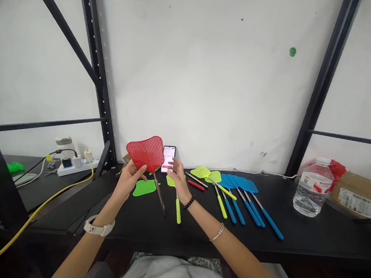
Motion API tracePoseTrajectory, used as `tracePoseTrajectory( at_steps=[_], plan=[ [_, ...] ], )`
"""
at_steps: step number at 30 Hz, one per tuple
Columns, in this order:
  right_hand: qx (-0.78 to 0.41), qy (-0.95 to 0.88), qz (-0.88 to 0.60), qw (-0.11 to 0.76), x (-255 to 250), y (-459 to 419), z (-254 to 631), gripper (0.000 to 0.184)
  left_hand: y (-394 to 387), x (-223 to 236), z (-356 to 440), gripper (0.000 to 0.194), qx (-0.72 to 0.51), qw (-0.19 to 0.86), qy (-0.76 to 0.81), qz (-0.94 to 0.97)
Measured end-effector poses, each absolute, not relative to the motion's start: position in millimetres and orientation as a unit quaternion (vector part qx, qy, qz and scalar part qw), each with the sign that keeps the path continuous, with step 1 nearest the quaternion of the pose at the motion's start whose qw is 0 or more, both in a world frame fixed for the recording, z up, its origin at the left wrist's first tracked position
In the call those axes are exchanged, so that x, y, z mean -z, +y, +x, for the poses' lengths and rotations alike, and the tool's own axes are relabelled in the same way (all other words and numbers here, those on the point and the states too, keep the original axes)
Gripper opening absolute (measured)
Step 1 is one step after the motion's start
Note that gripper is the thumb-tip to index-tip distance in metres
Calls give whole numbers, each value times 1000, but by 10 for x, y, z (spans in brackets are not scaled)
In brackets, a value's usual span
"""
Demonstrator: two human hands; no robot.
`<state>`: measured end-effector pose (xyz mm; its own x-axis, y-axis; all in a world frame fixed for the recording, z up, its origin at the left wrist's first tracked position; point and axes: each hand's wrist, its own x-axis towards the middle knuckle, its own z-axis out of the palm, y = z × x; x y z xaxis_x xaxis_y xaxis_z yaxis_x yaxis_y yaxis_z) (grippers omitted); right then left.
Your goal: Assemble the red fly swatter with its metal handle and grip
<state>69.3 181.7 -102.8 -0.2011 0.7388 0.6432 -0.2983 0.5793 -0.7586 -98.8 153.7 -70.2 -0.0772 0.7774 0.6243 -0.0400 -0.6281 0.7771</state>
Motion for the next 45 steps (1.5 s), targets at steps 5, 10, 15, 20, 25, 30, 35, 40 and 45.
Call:
tracePoseTrajectory(
  at_steps=[5, 10, 15, 20, 25, 30, 35, 40, 45],
  plan=[
    [-153, -757, -162, 614, 32, 1598, 753, 44, 1502, 680, -947, 40, -661, 306, 302, 615],
    [105, -844, -266, 453, -483, 1481, 569, 36, 1462, 657, -910, 38, -658, 305, 301, 619],
    [261, -818, -374, 350, -502, 1532, 314, 57, 1461, 688, -869, 39, -647, 314, 289, 632],
    [301, -807, -390, 326, -394, 1625, 203, 63, 1482, 711, -839, 41, -652, 319, 275, 630],
    [328, -800, -360, 351, -305, 1762, 236, 69, 1486, 703, -846, 44, -633, 326, 299, 635],
    [335, -795, -357, 359, -270, 1862, 248, 68, 1511, 742, -897, 38, -537, 359, 347, 680],
    [329, -798, -359, 355, -237, 1878, 204, 67, 1554, 880, -912, 36, -352, 393, 365, 767],
    [324, -795, -370, 355, -204, 1879, 173, 65, 1609, 1054, -789, 42, -287, 468, 293, 783],
    [325, -789, -370, 368, -182, 1929, 188, 63, 1627, 1137, -689, 46, -312, 535, 262, 741]
  ],
)
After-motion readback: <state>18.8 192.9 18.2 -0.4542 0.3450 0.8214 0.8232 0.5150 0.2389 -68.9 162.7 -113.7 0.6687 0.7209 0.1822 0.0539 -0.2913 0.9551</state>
